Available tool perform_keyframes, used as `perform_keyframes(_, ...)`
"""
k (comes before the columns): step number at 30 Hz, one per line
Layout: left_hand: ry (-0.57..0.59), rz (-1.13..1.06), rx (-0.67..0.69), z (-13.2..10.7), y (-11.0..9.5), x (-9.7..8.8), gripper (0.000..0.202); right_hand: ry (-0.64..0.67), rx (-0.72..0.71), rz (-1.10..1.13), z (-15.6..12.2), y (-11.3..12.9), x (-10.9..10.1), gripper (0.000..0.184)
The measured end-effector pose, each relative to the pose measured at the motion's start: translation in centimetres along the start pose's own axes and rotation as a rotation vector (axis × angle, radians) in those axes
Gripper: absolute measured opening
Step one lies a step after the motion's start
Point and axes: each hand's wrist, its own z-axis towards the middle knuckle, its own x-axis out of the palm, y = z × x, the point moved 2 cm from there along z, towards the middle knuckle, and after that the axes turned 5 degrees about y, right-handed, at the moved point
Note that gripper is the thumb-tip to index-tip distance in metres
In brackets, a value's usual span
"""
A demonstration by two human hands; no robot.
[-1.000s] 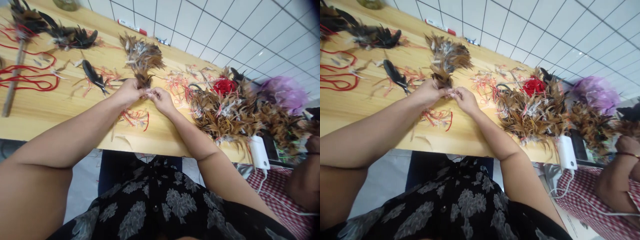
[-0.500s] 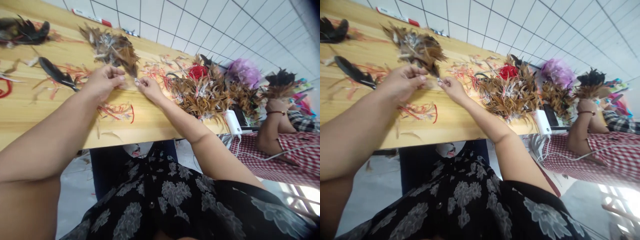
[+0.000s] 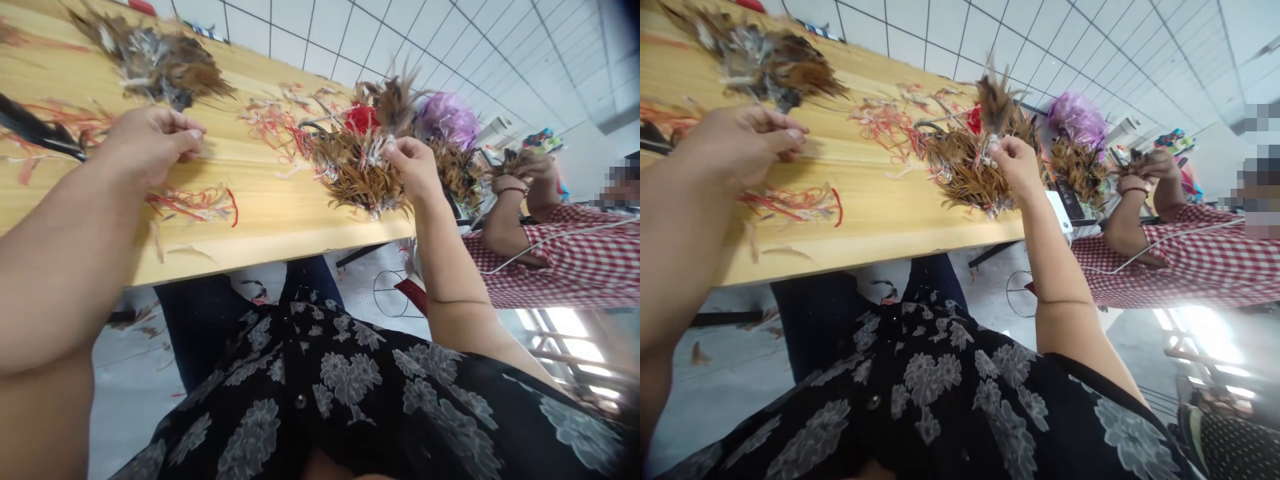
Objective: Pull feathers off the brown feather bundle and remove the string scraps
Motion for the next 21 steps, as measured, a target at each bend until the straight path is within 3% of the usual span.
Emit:
perform_keyframes(4,-0.037,0.048,-0.023,-0.2,-0.1,-0.2,0.025,-0.105,0.224,-0.088,-3.1,-3.2,-3.1,0.024)
perform_keyframes(8,0.001,0.071,0.012,0.0,0.7,-1.0,0.017,-0.178,0.315,-0.175,-4.8,-5.4,-4.2,0.021)
perform_keyframes(15,0.073,0.073,0.028,0.7,1.7,-1.7,0.031,-0.095,0.431,-0.307,-5.8,-8.0,-3.3,0.024)
perform_keyframes(18,0.075,0.056,0.038,1.1,2.1,-1.7,0.039,-0.043,0.454,-0.372,-5.9,-8.1,-2.5,0.023)
perform_keyframes(21,0.079,0.04,0.041,1.4,2.4,-1.9,0.038,0.045,0.478,-0.445,-6.0,-7.4,-2.2,0.008)
